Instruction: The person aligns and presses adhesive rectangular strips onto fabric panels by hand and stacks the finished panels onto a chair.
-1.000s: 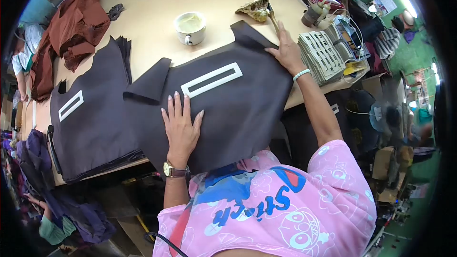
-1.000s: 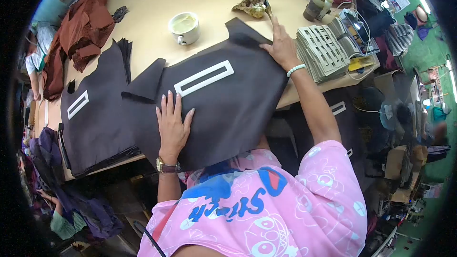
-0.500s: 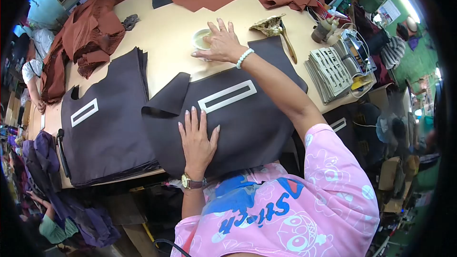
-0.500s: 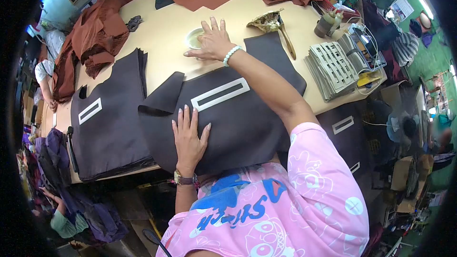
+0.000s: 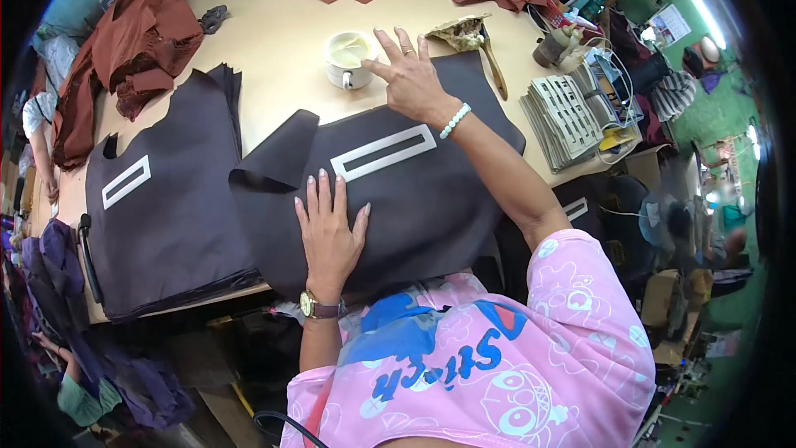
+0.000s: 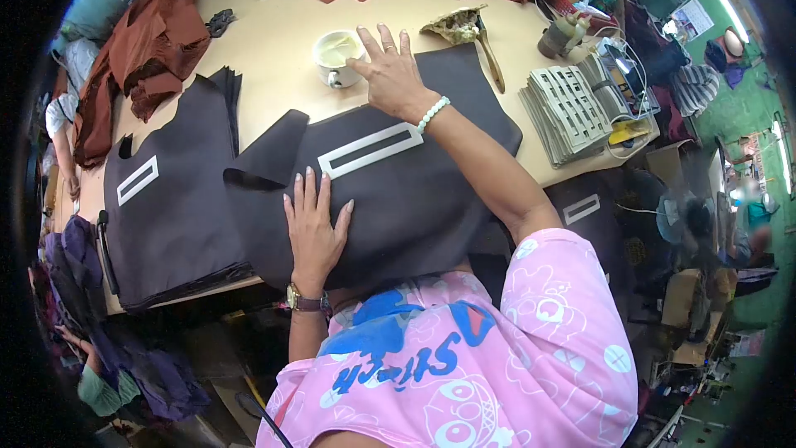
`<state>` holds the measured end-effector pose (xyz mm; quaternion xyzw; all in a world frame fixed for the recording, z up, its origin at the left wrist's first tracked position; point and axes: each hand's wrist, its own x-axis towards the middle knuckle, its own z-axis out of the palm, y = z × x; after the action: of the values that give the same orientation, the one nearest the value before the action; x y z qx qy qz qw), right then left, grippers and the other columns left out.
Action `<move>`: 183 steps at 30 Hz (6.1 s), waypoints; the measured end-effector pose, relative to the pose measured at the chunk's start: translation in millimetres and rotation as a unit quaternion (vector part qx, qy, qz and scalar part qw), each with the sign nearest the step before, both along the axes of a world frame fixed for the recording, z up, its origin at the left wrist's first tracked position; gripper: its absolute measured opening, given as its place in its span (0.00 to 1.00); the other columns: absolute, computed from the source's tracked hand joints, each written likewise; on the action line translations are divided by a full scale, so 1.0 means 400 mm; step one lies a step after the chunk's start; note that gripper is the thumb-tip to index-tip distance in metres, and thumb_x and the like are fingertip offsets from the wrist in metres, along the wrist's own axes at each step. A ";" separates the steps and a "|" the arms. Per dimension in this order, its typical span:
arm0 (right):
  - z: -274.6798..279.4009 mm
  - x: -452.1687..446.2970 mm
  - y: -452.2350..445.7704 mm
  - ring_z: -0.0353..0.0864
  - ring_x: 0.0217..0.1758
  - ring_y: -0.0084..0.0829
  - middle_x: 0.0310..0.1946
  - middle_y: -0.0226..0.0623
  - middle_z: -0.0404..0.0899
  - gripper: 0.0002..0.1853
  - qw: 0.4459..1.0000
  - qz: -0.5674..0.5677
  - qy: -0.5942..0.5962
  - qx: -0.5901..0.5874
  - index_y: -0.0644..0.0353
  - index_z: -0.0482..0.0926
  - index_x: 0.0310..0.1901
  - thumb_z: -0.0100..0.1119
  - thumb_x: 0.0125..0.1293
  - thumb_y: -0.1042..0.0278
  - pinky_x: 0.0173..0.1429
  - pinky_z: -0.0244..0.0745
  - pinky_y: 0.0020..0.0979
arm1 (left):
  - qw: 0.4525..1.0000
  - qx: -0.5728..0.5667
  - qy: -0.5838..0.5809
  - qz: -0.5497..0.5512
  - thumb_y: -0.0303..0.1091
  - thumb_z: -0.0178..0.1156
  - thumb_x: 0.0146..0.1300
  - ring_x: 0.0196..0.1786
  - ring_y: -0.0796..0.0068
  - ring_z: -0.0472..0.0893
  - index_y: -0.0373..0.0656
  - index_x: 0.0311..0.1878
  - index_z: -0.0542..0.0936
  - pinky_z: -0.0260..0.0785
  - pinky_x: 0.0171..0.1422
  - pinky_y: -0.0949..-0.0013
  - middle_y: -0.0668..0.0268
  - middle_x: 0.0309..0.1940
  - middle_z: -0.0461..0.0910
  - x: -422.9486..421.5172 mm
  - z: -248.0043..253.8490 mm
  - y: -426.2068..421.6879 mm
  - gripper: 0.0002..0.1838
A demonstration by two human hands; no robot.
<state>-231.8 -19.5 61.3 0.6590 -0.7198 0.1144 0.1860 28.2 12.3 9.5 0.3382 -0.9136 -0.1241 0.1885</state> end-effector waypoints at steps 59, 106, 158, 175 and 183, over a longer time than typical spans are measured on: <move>-0.081 0.260 0.222 0.46 0.74 0.50 0.71 0.42 0.50 0.30 0.936 -0.145 0.181 0.263 0.56 0.54 0.70 0.42 0.67 0.59 0.73 0.34 0.57 | 0.950 0.157 0.270 0.005 0.13 0.41 0.46 0.70 0.46 0.56 0.36 0.72 0.34 0.47 0.73 0.58 0.42 0.68 0.55 0.025 0.006 -0.007 0.48; -0.088 0.316 0.215 0.45 0.74 0.51 0.71 0.42 0.49 0.27 0.957 -0.056 0.183 0.217 0.61 0.65 0.64 0.43 0.65 0.60 0.73 0.35 0.58 | 0.958 0.137 0.251 0.008 0.12 0.41 0.45 0.68 0.46 0.60 0.37 0.72 0.32 0.51 0.71 0.57 0.43 0.67 0.57 0.018 -0.006 -0.008 0.49; -0.131 0.113 1.915 0.69 0.63 0.46 0.61 0.52 0.68 0.36 0.551 -0.753 -0.346 -0.093 0.61 0.63 0.64 0.63 0.50 0.79 0.62 0.68 0.39 | 0.688 0.448 -0.048 -0.569 0.20 0.53 0.59 0.48 0.67 0.79 0.43 0.63 0.69 0.68 0.54 0.70 0.53 0.47 0.79 -0.357 -0.021 0.589 0.27; -0.322 -0.459 1.683 0.73 0.57 0.47 0.54 0.48 0.75 0.34 0.699 -0.646 -0.257 -0.168 0.48 0.62 0.65 0.53 0.53 0.77 0.60 0.68 0.42 | 0.829 0.264 -0.041 -0.492 0.22 0.50 0.61 0.35 0.43 0.76 0.39 0.72 0.47 0.67 0.42 0.50 0.42 0.37 0.76 -0.423 -0.219 0.706 0.37; -0.418 -0.621 1.590 0.77 0.51 0.47 0.48 0.47 0.78 0.32 0.745 -0.608 -0.180 -0.209 0.50 0.65 0.63 0.56 0.53 0.79 0.54 0.72 0.42 | 0.857 0.310 -0.055 -0.407 0.24 0.51 0.63 0.38 0.41 0.76 0.38 0.72 0.46 0.67 0.43 0.51 0.40 0.36 0.75 -0.449 -0.264 0.722 0.36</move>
<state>-480.2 616.7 -105.8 -0.0063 -0.9460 0.2412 0.2166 -151.5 301.0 -96.3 -0.0164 -0.8927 -0.4483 -0.0439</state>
